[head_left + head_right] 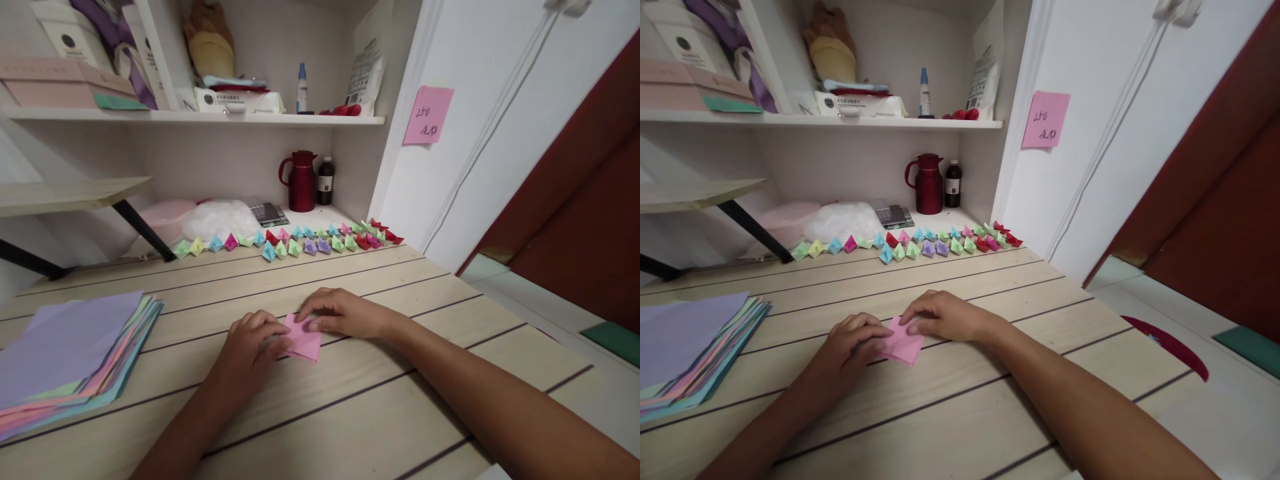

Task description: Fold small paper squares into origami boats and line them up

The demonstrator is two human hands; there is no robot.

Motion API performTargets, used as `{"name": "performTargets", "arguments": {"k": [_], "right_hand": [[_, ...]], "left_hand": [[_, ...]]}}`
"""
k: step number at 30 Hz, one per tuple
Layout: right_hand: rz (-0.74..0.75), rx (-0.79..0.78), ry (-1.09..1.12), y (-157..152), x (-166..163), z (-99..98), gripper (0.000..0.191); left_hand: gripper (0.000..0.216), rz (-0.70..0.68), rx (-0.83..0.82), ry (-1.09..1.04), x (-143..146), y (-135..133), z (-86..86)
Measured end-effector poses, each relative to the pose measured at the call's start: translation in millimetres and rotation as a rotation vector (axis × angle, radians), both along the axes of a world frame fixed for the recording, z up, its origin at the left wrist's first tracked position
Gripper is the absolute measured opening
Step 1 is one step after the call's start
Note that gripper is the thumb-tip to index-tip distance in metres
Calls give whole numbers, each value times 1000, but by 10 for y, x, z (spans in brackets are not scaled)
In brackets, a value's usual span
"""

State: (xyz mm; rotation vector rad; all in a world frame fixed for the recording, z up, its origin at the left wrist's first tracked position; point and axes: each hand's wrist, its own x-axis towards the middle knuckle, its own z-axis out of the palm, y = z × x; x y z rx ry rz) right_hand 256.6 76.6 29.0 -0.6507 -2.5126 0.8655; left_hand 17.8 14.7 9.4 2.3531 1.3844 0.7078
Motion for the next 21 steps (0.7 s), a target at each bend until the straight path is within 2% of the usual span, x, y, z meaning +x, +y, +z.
{"name": "performTargets", "arguments": {"k": [4,7,11,16,18,21], "right_hand": [[85,38,-54,22,37,1,39],[120,79,-91,35,50,-8,51],[46,19,-20,21,18,-21,41],[-64,-137,70,-8,-56,-61,28],[-119,-118,83,-11,-92,-85,20],[-137,33,58,-9,-132,-123,11]], "left_hand": [[35,19,42,64,-7,10,-66],[22,44,41,62,5,14,-74],[25,58,30,40,23,10,-40],[29,62,-15,45,46,13,32],[36,61,-47,43,52,21,64],[39,73,-79,48,55,38,100]]}}
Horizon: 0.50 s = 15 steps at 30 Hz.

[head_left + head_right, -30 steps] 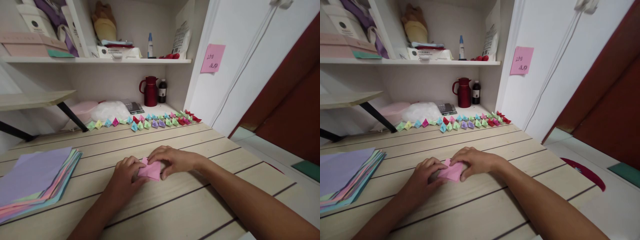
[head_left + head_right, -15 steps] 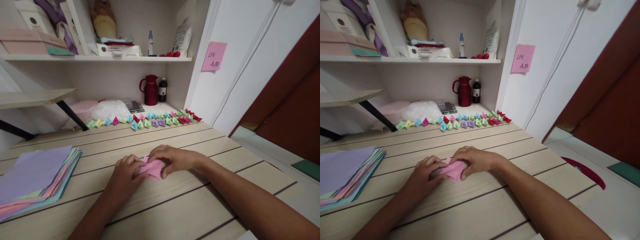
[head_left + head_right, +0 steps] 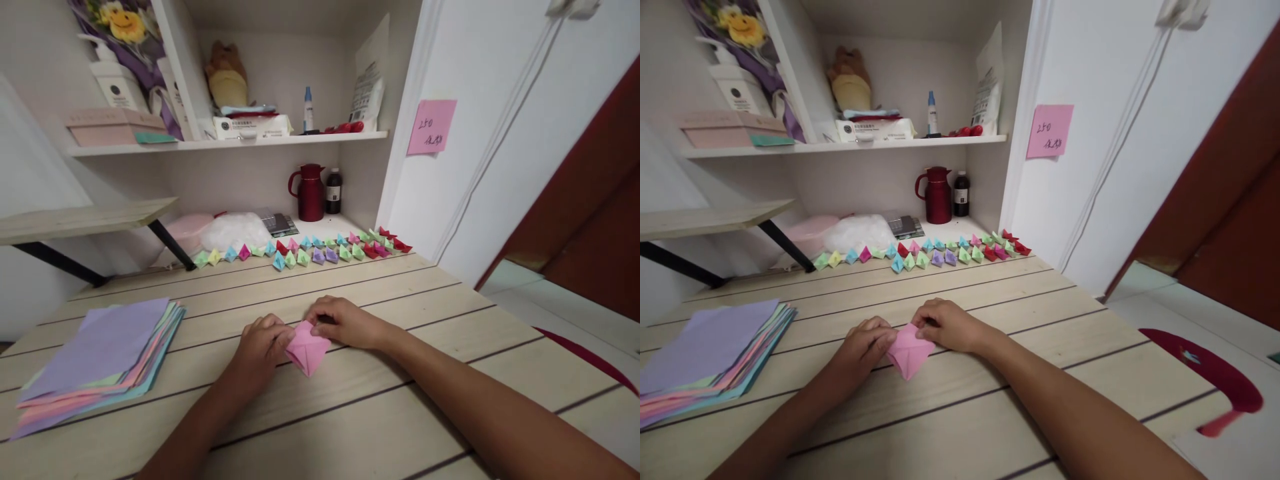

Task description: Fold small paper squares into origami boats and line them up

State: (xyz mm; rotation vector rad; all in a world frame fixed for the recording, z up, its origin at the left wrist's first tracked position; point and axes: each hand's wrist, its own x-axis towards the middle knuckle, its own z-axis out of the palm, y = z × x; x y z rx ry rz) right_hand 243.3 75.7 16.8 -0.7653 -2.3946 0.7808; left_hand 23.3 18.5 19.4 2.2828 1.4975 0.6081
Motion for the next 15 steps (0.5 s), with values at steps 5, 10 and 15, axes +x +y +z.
{"name": "performTargets", "arguments": {"k": [5,10,15], "right_hand": [[-3,110,-25,19,-13,-68,14],[7,70,9,49,7,-81,13],[28,27,-16,54,43,-33,16]], "left_hand": [[30,-31,-59,15,-38,34,45],[31,-166,-118,-2,-93,67,75],[21,-96,-69,-23,-54,75,43]]}}
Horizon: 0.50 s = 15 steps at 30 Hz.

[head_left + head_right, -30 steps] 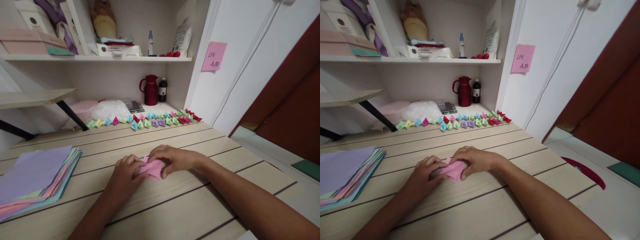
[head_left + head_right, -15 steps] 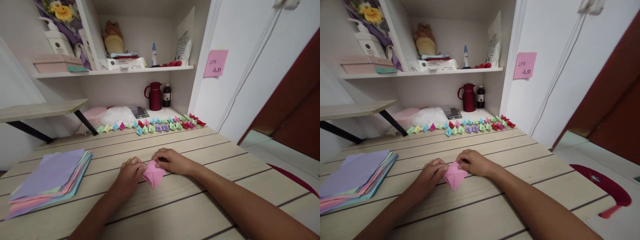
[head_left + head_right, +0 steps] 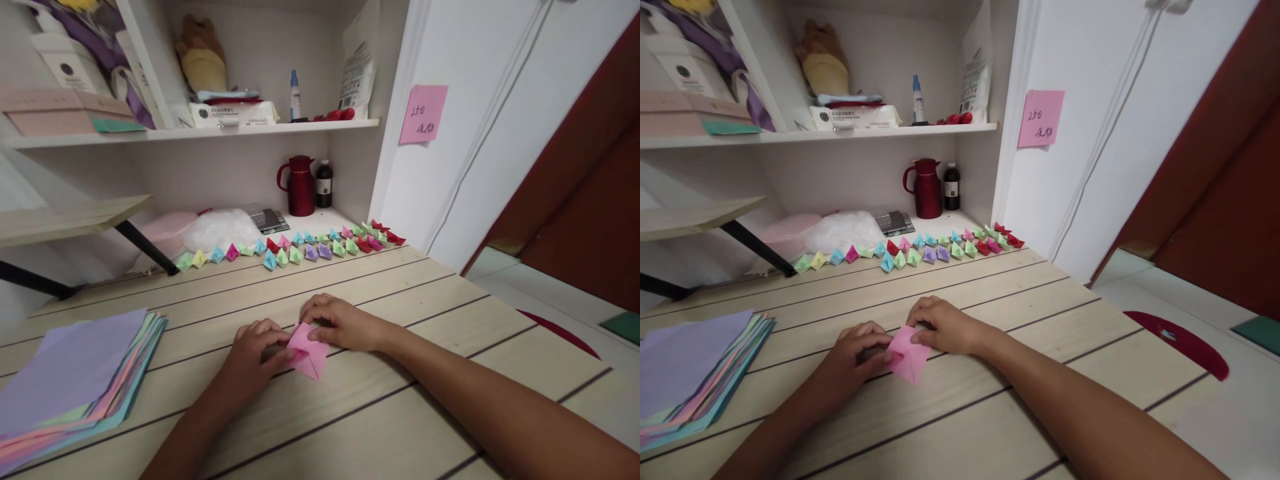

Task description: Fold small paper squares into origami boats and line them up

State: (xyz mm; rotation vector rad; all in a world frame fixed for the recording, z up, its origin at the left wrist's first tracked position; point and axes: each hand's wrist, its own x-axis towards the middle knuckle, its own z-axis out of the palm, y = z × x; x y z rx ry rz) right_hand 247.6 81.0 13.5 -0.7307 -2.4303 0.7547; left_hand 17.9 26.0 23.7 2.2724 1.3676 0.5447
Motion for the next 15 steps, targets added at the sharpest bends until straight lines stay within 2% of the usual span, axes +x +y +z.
{"name": "performTargets", "arguments": {"k": [6,10,15], "right_hand": [[69,-15,-50,-29,40,56,28],[55,-23,-86,-35,48,63,34],[128,-12,-154,-28,96,89,56]], "left_hand": [[22,15,61,10,4,4,-55],[22,6,84,18,-11,19,-88],[24,10,93,14,-12,22,-96]]}}
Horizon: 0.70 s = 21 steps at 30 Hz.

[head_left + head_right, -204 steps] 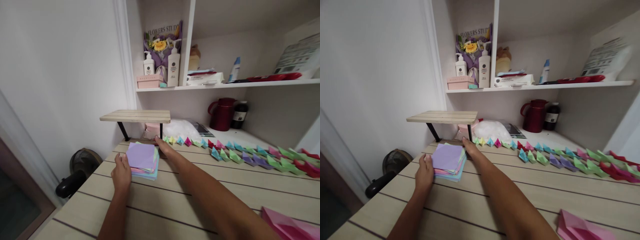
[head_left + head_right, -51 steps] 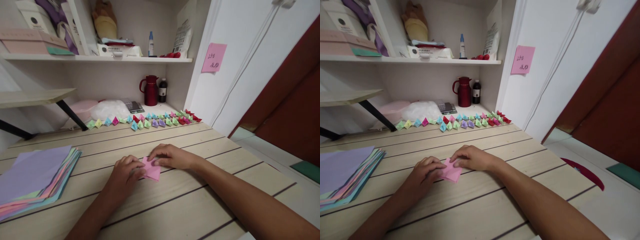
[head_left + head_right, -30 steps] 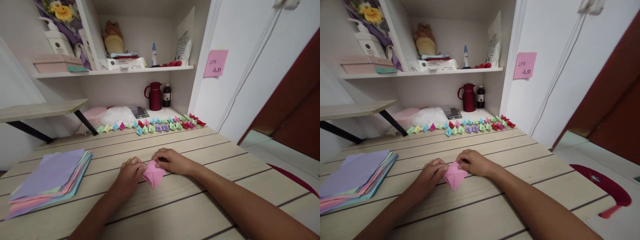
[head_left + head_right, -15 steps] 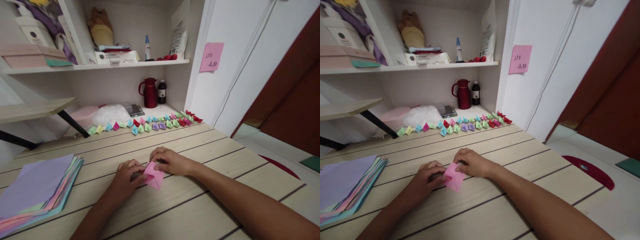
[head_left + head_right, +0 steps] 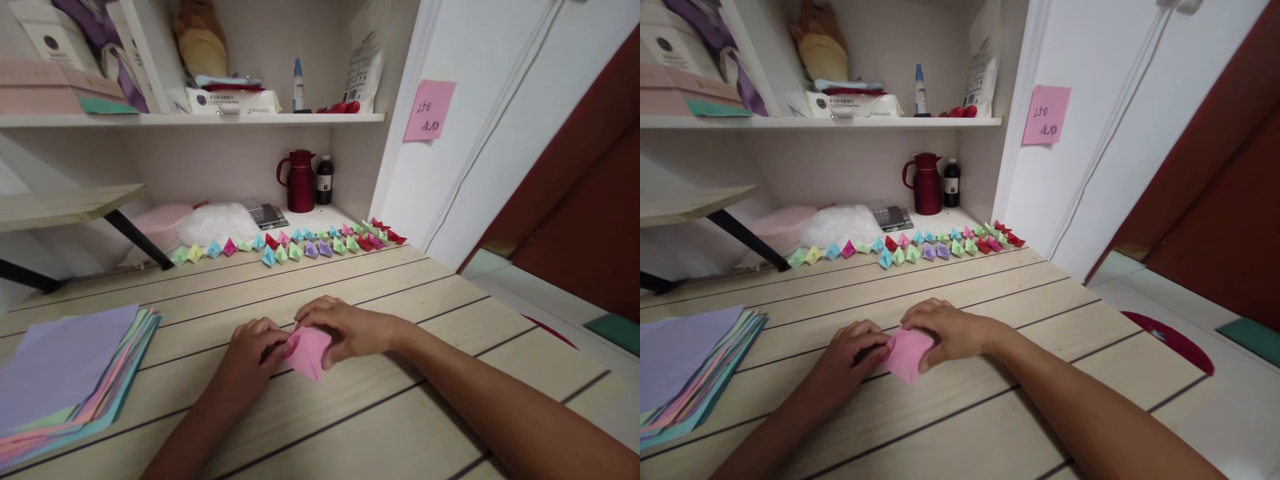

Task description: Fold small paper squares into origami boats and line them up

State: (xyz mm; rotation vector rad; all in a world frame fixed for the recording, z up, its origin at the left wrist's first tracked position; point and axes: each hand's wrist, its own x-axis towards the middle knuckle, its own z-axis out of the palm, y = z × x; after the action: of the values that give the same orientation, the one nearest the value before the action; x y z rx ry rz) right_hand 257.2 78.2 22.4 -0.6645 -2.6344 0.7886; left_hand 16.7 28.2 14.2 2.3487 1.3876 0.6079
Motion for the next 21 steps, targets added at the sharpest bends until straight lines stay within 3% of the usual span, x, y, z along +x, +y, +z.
{"name": "performTargets", "arguments": {"k": [6,10,15,18,21], "right_hand": [[-58,0,50,-46,-53,10,32],[-203,81,33,-99,-175,-54,37],[-310,94,96,-98,-245,-132,18],[-348,79,146,-80,-251,-163,16],[-357,79,157,-70,-258,-184,17]], "left_hand": [[24,10,1,0,6,1,-10],[22,18,24,-24,17,0,-34],[30,30,21,-59,25,-26,-1],[38,43,14,-104,19,-43,15],[27,57,25,-119,13,-45,-16]]}}
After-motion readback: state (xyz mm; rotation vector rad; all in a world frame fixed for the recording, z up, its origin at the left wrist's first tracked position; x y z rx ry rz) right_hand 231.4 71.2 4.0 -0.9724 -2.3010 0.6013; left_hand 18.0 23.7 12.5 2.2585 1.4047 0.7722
